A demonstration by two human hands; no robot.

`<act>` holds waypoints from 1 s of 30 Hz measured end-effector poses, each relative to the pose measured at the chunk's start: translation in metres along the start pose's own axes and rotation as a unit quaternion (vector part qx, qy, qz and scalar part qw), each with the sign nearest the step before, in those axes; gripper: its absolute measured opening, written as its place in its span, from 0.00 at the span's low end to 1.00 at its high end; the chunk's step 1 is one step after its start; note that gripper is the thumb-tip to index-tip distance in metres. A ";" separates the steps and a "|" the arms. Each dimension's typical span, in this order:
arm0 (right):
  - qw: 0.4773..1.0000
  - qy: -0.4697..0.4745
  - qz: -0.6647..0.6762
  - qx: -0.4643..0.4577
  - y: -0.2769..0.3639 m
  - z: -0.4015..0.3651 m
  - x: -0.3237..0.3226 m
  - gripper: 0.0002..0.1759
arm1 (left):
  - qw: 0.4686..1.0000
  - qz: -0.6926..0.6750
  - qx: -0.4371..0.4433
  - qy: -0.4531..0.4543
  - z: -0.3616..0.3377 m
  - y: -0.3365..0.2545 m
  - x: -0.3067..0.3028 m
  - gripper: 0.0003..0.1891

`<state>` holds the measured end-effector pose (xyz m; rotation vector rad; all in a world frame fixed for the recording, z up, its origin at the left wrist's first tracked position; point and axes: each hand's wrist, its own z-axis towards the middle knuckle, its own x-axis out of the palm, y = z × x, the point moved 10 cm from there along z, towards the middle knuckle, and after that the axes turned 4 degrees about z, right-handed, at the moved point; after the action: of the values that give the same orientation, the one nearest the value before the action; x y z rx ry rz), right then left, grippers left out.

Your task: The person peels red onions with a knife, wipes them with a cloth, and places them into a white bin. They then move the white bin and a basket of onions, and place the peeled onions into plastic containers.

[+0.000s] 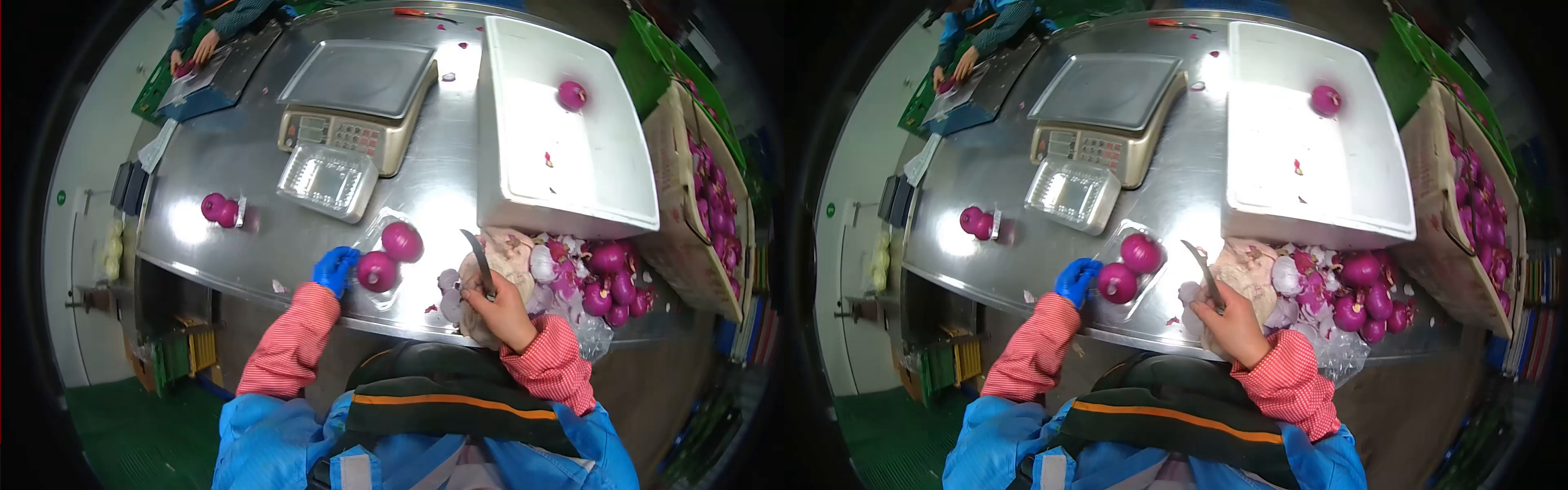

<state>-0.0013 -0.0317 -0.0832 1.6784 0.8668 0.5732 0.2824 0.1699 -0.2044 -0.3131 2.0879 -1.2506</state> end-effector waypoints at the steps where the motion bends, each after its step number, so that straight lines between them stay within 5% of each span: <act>1: 1.000 -0.001 0.003 0.007 -0.001 0.002 0.002 0.12 | 1.000 0.013 0.003 -0.004 -0.003 0.014 -0.023 0.12; 9: 0.994 0.070 0.069 0.053 -0.009 0.018 0.043 0.08 | 0.960 0.176 -0.118 -0.185 -0.004 0.135 -0.224 0.10; 12: 0.997 0.069 0.008 0.025 -0.007 0.024 0.046 0.08 | 0.925 0.009 -0.229 -0.303 -0.010 0.177 -0.265 0.10; 15: 0.998 0.061 -0.021 0.012 -0.014 0.028 0.045 0.09 | 0.895 -0.159 -0.238 -0.344 0.033 0.199 -0.276 0.11; 17: 0.998 0.061 -0.018 0.027 -0.018 0.031 0.046 0.09 | 0.796 -0.417 -0.159 -0.410 0.056 0.160 -0.258 0.18; 20: 0.997 0.055 -0.019 0.046 -0.015 0.032 0.049 0.08 | 0.798 -0.367 -0.165 -0.448 0.088 0.121 -0.254 0.26; 21: 0.997 0.054 -0.017 0.052 -0.017 0.032 0.049 0.07 | 0.826 -0.222 -0.084 -0.511 0.084 0.090 -0.263 0.26; 23: 0.998 0.041 -0.009 0.046 -0.017 0.032 0.048 0.07 | 0.801 0.084 0.086 -0.587 0.076 0.008 -0.241 0.28; 25: 0.998 0.034 0.000 0.045 -0.020 0.033 0.048 0.07 | 0.855 0.208 0.213 -0.425 0.064 -0.105 -0.162 0.28; 26: 0.998 0.034 0.003 0.048 -0.023 0.032 0.048 0.07 | 0.890 0.155 0.303 -0.304 0.062 -0.141 -0.124 0.26; 30: 0.998 0.044 0.018 0.042 -0.027 0.032 0.049 0.08 | 0.846 0.522 0.080 -0.075 0.077 -0.162 -0.029 0.25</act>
<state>0.0456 -0.0092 -0.1202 1.7590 0.9372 0.6466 0.3337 0.0493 -0.0789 0.7106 1.5646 -0.6601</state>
